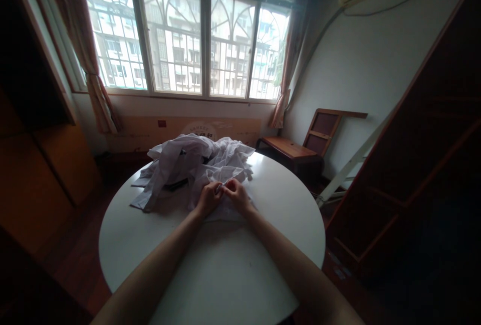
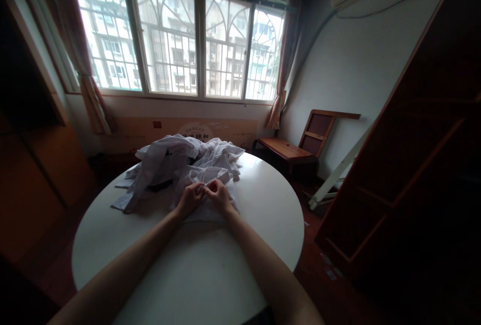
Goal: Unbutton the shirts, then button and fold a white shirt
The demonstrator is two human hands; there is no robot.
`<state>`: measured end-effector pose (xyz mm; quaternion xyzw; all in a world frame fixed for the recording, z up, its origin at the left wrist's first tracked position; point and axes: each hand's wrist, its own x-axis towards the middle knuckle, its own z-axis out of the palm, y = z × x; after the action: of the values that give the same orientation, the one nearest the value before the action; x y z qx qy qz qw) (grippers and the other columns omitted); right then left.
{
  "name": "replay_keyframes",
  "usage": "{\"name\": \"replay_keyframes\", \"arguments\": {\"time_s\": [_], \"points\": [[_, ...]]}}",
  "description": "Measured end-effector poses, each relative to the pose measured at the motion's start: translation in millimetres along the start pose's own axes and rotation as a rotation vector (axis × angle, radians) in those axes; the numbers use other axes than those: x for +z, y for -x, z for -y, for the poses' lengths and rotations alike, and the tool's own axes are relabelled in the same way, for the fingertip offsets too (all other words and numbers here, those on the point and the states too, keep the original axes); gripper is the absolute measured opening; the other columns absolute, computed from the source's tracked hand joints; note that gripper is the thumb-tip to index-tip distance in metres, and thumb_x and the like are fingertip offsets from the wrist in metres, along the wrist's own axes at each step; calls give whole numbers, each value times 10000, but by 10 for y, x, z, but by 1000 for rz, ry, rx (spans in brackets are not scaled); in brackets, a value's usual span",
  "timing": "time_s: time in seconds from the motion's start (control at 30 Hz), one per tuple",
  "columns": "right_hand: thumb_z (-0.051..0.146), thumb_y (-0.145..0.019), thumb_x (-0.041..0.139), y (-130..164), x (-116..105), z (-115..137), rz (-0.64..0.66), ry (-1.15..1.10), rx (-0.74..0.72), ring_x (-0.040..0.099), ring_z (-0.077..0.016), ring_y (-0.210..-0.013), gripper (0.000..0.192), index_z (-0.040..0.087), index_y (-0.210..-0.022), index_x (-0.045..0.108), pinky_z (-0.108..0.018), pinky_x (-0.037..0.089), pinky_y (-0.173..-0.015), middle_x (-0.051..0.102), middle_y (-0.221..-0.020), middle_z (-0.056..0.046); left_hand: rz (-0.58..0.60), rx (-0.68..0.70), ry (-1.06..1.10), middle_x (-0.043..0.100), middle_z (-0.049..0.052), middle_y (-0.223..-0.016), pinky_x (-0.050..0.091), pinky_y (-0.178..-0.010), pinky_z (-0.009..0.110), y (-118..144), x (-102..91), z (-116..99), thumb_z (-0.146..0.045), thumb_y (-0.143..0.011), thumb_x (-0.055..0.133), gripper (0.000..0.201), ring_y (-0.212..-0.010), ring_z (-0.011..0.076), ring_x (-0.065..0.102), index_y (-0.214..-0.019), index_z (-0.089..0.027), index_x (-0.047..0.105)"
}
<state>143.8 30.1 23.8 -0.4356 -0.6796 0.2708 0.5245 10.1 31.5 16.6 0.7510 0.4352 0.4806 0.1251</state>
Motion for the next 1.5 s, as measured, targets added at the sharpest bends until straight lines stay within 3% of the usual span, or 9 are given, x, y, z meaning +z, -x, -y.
{"name": "replay_keyframes", "arguments": {"time_s": [0.17, 0.5, 0.8, 1.3, 1.5], "points": [[300, -717, 527, 19, 3, 8, -63, 128, -97, 496, -131, -687, 134, 171, -682, 529, -262, 411, -676, 537, -748, -18, 46, 56, -30, 651, 41, -753, 415, -661, 226, 8, -20, -22, -206, -768, 482, 152, -689, 132, 557, -756, -147, 622], [374, -660, 562, -33, -32, -86, 38, -174, 145, 382, -76, -438, 214, 166, -653, 515, -207, 319, -431, 455, -519, 55, 37, 100, -89, 650, 48, -771, 420, -685, 242, 11, -25, -35, -248, -776, 501, 146, -714, 143, 560, -773, -160, 617], [359, -636, 571, -57, -31, -121, 38, -239, 193, 384, -68, -412, 212, 171, -600, 480, -192, 299, -403, 438, -465, 64, 34, 103, -98, 650, 39, -762, 425, -690, 246, 12, -18, -40, -228, -754, 528, 112, -709, 144, 563, -765, -175, 626], [288, -660, 514, -31, -34, -55, -19, 63, 25, 437, -108, -562, 124, 179, -617, 472, -223, 363, -538, 472, -583, 35, 33, 125, -116, 647, 38, -757, 428, -689, 252, 20, -30, -68, -193, -748, 514, 100, -711, 148, 561, -749, -181, 614], [272, -663, 501, -25, -40, -32, 19, 51, 21, 444, -112, -589, 98, 183, -652, 463, -229, 374, -573, 484, -627, 28, 22, 136, -157, 638, 42, -769, 427, -709, 262, 25, -31, -68, -201, -755, 518, 89, -721, 152, 557, -768, -182, 604]]}}
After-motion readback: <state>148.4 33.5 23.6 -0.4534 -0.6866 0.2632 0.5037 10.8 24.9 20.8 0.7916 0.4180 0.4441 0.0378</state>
